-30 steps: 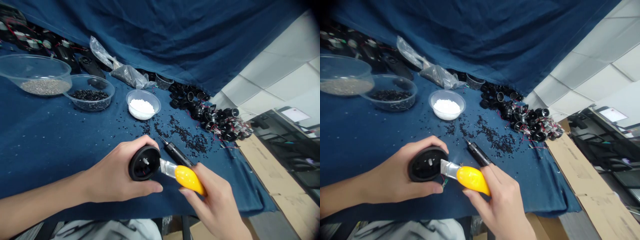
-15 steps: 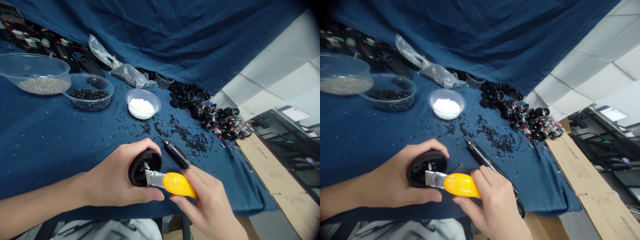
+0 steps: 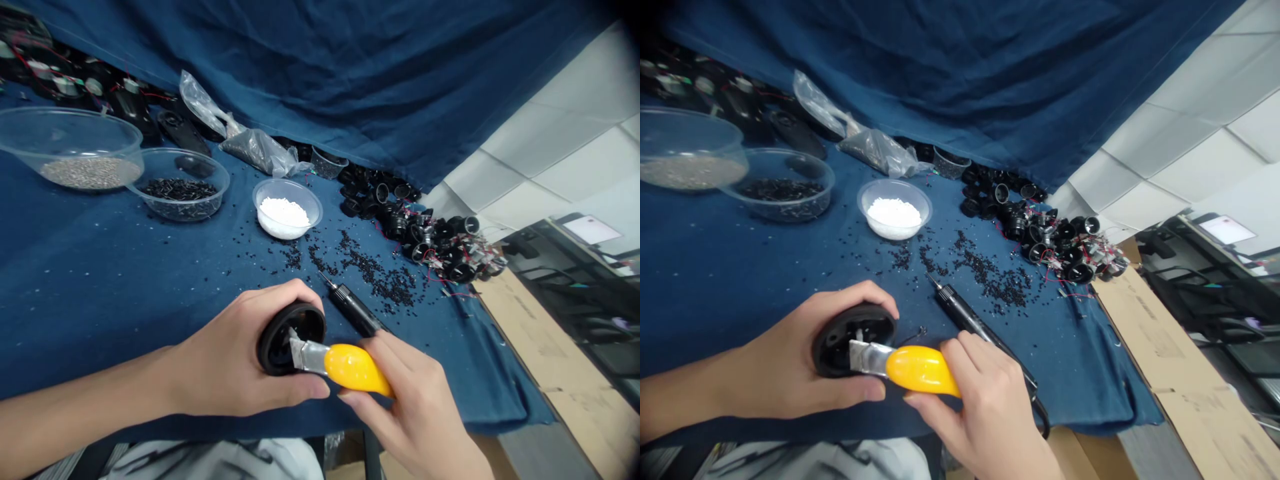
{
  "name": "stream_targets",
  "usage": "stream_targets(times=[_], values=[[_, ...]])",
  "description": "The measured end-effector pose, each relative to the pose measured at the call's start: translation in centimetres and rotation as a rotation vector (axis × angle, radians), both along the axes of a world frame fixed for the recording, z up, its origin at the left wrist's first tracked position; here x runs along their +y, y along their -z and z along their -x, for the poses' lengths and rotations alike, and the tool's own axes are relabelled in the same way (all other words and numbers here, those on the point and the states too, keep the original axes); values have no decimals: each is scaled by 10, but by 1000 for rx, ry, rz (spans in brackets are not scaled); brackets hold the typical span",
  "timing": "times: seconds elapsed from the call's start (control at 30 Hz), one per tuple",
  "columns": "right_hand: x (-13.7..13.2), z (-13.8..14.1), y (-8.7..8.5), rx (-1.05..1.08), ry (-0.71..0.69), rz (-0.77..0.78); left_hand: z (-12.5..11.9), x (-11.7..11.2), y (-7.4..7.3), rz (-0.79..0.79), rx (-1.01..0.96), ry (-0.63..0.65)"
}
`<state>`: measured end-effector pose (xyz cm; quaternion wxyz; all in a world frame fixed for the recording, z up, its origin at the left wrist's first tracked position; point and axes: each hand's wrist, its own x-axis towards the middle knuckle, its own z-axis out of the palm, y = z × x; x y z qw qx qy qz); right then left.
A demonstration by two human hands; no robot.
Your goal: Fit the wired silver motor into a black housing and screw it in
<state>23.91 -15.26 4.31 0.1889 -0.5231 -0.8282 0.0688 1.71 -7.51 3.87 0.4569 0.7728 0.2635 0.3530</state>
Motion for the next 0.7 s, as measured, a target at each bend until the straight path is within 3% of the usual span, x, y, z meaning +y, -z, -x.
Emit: stream_targets(times=[0.7], values=[[3,6,8,31,26,-11,1,-1,1,-20,15,-10]])
